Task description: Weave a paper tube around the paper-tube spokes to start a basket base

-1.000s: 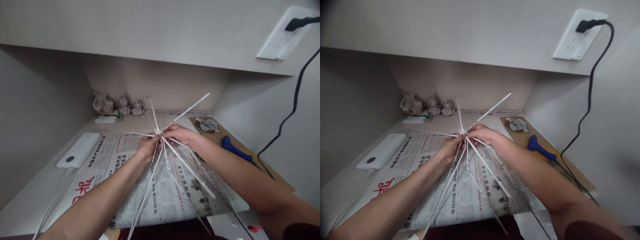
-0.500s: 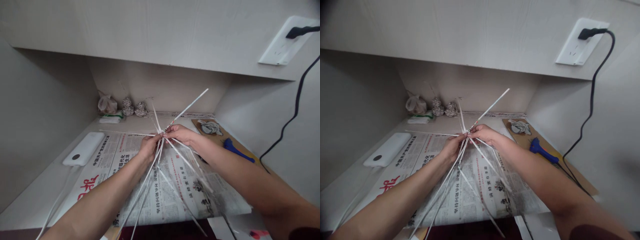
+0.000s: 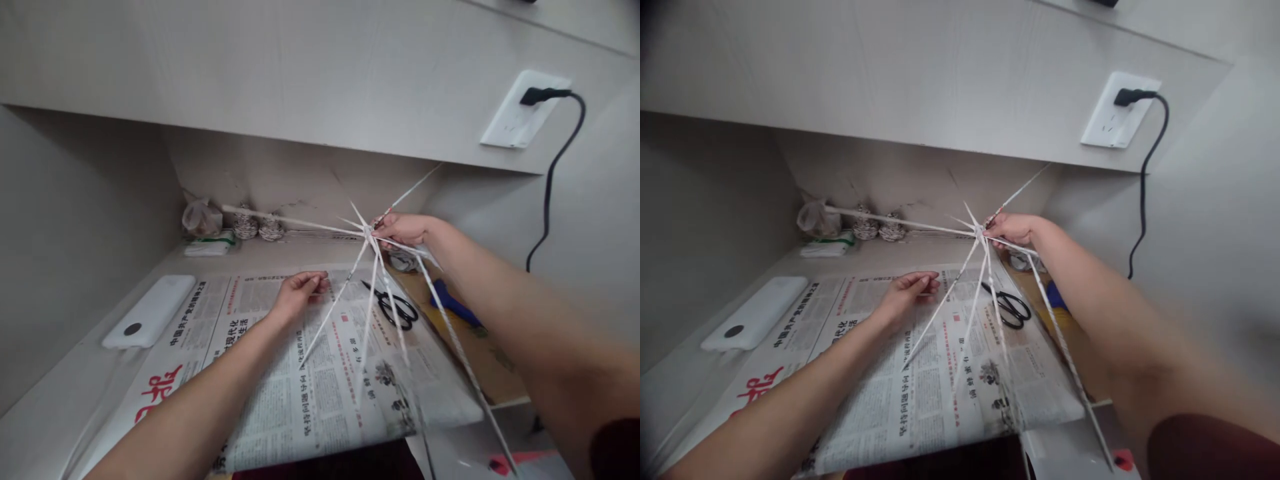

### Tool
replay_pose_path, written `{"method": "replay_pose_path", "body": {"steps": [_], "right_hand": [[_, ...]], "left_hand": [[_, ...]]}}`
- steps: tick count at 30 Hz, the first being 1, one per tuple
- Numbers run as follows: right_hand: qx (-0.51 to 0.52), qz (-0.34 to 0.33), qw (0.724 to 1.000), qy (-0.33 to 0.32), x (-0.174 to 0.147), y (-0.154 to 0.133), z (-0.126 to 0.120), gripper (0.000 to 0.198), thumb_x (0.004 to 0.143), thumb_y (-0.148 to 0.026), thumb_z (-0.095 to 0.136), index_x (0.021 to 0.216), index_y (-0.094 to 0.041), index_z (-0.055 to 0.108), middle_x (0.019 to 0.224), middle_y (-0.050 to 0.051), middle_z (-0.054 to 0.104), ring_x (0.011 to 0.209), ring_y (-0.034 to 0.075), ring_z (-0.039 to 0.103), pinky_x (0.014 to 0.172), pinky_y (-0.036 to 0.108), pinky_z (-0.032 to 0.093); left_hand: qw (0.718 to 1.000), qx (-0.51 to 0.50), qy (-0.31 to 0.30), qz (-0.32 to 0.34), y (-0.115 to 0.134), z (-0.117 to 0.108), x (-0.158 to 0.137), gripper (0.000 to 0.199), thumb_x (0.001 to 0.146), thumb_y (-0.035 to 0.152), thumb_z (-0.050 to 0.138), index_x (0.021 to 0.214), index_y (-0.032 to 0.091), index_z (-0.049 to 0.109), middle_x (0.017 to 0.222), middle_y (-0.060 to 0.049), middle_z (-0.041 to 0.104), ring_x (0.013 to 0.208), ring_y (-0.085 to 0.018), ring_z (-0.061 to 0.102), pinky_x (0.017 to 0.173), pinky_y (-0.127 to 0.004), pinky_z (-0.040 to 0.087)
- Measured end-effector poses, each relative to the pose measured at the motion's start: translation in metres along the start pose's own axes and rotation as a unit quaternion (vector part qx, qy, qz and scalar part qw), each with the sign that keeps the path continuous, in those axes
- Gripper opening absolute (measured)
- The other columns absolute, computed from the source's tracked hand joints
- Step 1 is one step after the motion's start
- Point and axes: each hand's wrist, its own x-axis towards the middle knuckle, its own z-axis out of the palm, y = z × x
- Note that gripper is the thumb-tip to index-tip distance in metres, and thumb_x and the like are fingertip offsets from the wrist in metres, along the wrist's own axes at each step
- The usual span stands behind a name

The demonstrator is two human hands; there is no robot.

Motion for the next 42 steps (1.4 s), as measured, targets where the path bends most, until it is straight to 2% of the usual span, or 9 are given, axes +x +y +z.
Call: {"method": "replay_pose_path", "body": {"steps": [4, 8, 12, 16, 19, 24, 28, 34, 42], "right_hand": [[0.016, 0.03, 0.997, -0.071, -0.016, 0.008, -0.01, 0.036, 0.062, -0.031, 0.085, 0.08, -0.015, 0.058, 0.06, -0.003, 0.056, 0.049, 0.006, 0.051, 0.044, 0.017, 0.043], [0.053, 0.031, 0.993, -0.099, -0.026, 0.024, -0.006, 0.036, 0.066, -0.03, 0.082, 0.086, -0.016, 0.056, 0.06, -0.005, 0.057, 0.047, 0.006, 0.052, 0.044, 0.015, 0.041], [0.066, 0.023, 0.992, -0.102, -0.034, 0.03, -0.001, 0.035, 0.066, -0.03, 0.081, 0.086, -0.016, 0.057, 0.061, -0.005, 0.059, 0.049, 0.006, 0.054, 0.048, 0.016, 0.043], [0.051, 0.017, 0.991, -0.12, -0.029, 0.026, 0.019, 0.034, 0.067, -0.03, 0.079, 0.089, -0.015, 0.058, 0.063, -0.004, 0.061, 0.051, 0.008, 0.055, 0.05, 0.018, 0.042], [0.024, 0.031, 0.982, -0.187, -0.01, 0.027, 0.048, 0.038, 0.065, -0.031, 0.08, 0.091, -0.014, 0.059, 0.064, -0.004, 0.062, 0.052, 0.008, 0.054, 0.051, 0.018, 0.041], [0.024, -0.007, 0.976, -0.216, 0.03, 0.031, 0.09, 0.039, 0.061, -0.033, 0.083, 0.085, -0.013, 0.06, 0.065, -0.005, 0.06, 0.053, 0.006, 0.051, 0.05, 0.018, 0.039], [-0.008, -0.04, 0.973, -0.226, 0.051, 0.03, 0.104, 0.034, 0.062, -0.033, 0.082, 0.08, -0.013, 0.062, 0.065, -0.005, 0.06, 0.053, 0.006, 0.05, 0.052, 0.018, 0.04], [-0.041, -0.055, 0.985, -0.156, 0.063, 0.022, 0.113, 0.026, 0.062, -0.029, 0.079, 0.071, -0.012, 0.061, 0.059, -0.006, 0.057, 0.05, 0.006, 0.048, 0.047, 0.018, 0.04], [-0.084, -0.042, 0.981, -0.169, 0.065, 0.001, 0.129, 0.024, 0.06, -0.025, 0.078, 0.071, -0.014, 0.06, 0.056, -0.006, 0.058, 0.051, 0.007, 0.05, 0.048, 0.018, 0.039]], "left_hand": [[0.999, -0.027, 0.005, -0.042, 0.0, -0.002, 0.003, 0.021, 0.082, 0.027, 0.066, 0.095, 0.011, 0.072, 0.08, -0.01, 0.07, 0.067, -0.013, 0.064, 0.064, -0.025, 0.054], [0.997, -0.007, -0.053, -0.048, -0.001, 0.001, -0.001, 0.03, 0.083, 0.037, 0.065, 0.098, 0.012, 0.072, 0.089, -0.013, 0.071, 0.071, -0.014, 0.065, 0.064, -0.025, 0.054], [0.993, 0.046, -0.104, 0.031, -0.001, 0.006, -0.007, 0.042, 0.077, 0.04, 0.071, 0.113, 0.019, 0.068, 0.106, -0.013, 0.07, 0.082, -0.017, 0.066, 0.067, -0.026, 0.054], [0.993, 0.04, -0.057, 0.095, 0.003, 0.009, -0.009, 0.043, 0.076, 0.041, 0.071, 0.111, 0.018, 0.068, 0.099, -0.011, 0.071, 0.082, -0.017, 0.066, 0.067, -0.027, 0.055], [0.999, -0.018, -0.035, 0.018, 0.005, 0.007, -0.009, 0.046, 0.07, 0.045, 0.076, 0.104, 0.015, 0.069, 0.09, -0.011, 0.07, 0.076, -0.018, 0.067, 0.059, -0.027, 0.056], [0.986, -0.091, -0.096, -0.105, 0.002, 0.002, -0.006, 0.039, 0.069, 0.042, 0.078, 0.095, 0.013, 0.07, 0.096, -0.013, 0.071, 0.073, -0.017, 0.068, 0.058, -0.026, 0.057], [0.988, -0.114, -0.001, -0.105, -0.004, 0.002, 0.0, 0.027, 0.064, 0.027, 0.083, 0.08, 0.011, 0.068, 0.079, -0.009, 0.071, 0.062, -0.013, 0.065, 0.055, -0.021, 0.053], [0.988, -0.019, 0.137, 0.067, -0.004, -0.001, 0.007, 0.036, 0.052, 0.024, 0.087, 0.076, 0.015, 0.06, 0.058, 0.001, 0.064, 0.049, -0.011, 0.058, 0.048, -0.02, 0.045], [0.994, -0.025, 0.106, -0.02, 0.0, -0.004, 0.008, 0.045, 0.051, 0.027, 0.088, 0.088, 0.014, 0.068, 0.074, -0.005, 0.07, 0.058, -0.016, 0.063, 0.053, -0.027, 0.05]]}}
